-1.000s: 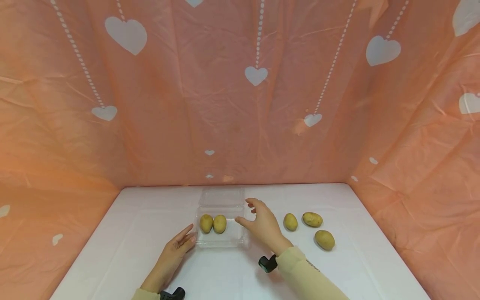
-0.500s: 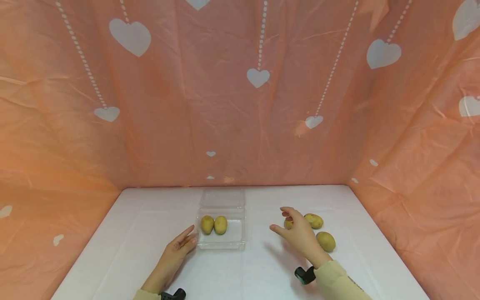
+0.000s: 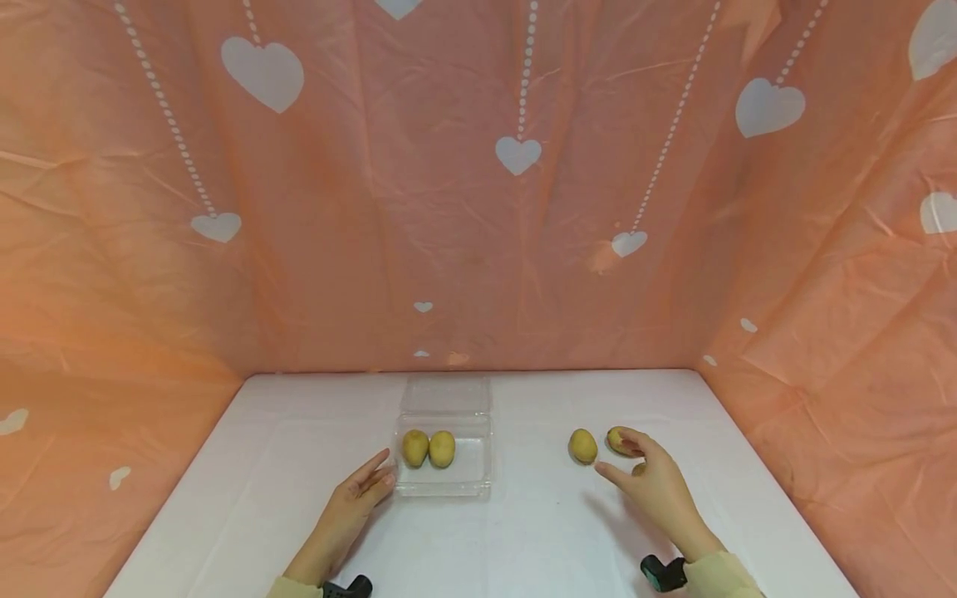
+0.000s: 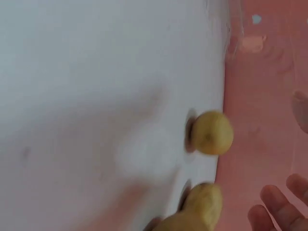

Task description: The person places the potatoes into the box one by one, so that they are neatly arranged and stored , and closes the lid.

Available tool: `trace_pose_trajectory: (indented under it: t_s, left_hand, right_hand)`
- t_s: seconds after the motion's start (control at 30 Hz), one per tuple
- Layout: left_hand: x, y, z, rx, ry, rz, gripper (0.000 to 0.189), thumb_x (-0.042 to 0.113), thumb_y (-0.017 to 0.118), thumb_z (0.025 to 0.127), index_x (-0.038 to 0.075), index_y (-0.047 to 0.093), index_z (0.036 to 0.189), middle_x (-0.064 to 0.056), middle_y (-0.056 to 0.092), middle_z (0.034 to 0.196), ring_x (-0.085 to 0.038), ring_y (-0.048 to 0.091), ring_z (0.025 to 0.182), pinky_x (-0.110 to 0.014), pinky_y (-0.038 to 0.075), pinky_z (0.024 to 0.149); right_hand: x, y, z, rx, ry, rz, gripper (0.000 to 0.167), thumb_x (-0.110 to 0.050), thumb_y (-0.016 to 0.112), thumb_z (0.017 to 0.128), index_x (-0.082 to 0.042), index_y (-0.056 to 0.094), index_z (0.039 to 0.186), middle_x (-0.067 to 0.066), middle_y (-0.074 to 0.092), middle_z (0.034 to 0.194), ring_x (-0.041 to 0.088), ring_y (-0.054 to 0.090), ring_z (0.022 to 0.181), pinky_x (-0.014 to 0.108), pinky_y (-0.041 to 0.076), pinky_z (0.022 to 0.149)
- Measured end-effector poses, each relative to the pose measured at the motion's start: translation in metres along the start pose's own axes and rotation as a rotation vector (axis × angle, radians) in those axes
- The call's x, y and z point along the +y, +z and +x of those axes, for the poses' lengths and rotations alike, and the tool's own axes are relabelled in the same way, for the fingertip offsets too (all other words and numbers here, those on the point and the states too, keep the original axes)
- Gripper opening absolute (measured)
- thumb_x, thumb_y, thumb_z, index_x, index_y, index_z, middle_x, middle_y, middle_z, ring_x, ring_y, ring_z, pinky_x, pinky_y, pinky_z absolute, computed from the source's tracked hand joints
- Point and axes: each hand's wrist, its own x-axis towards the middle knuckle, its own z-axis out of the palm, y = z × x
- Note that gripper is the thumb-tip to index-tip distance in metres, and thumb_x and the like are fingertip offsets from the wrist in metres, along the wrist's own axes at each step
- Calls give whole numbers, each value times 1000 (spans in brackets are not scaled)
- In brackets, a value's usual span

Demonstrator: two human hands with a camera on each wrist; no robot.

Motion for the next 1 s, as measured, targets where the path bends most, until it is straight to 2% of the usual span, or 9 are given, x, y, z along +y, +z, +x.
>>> trace_pose_trajectory:
  t_s: [0.17, 0.5, 0.9, 1.0]
  left_hand:
    - [1, 1, 0, 1, 2, -1, 58, 24, 64, 95, 8, 42, 146, -20, 53, 133, -29, 51, 123, -34, 46, 99]
    - [4, 1, -2, 9, -3, 1, 56, 22, 63, 95, 8, 43, 146, -19, 55, 132, -28, 51, 122, -32, 46, 98]
    - [2, 1, -1, 5, -3, 1, 57, 23, 63, 96, 8, 42, 147, -20, 53, 134, -29, 50, 124, -35, 46, 100]
    - [2, 1, -1, 3, -3, 2, 58, 24, 63, 95, 8, 42, 147, -20, 53, 134, -29, 50, 124, -35, 45, 100]
  right_hand:
    - [13, -9, -7, 7, 46, -19, 75, -48, 77, 79, 0, 51, 132, 25, 58, 123, 43, 51, 115, 59, 42, 91]
    - [31, -13, -15, 12, 94, -5, 75, -44, 75, 83, 6, 48, 132, 33, 51, 128, 48, 45, 118, 62, 39, 92]
    - [41, -16, -19, -89, 212, 25, 85, -51, 69, 85, 7, 39, 139, 35, 40, 136, 49, 39, 121, 62, 38, 95]
    - [45, -16, -20, -106, 225, 19, 86, -52, 69, 85, 7, 38, 139, 35, 40, 136, 49, 42, 119, 59, 42, 92]
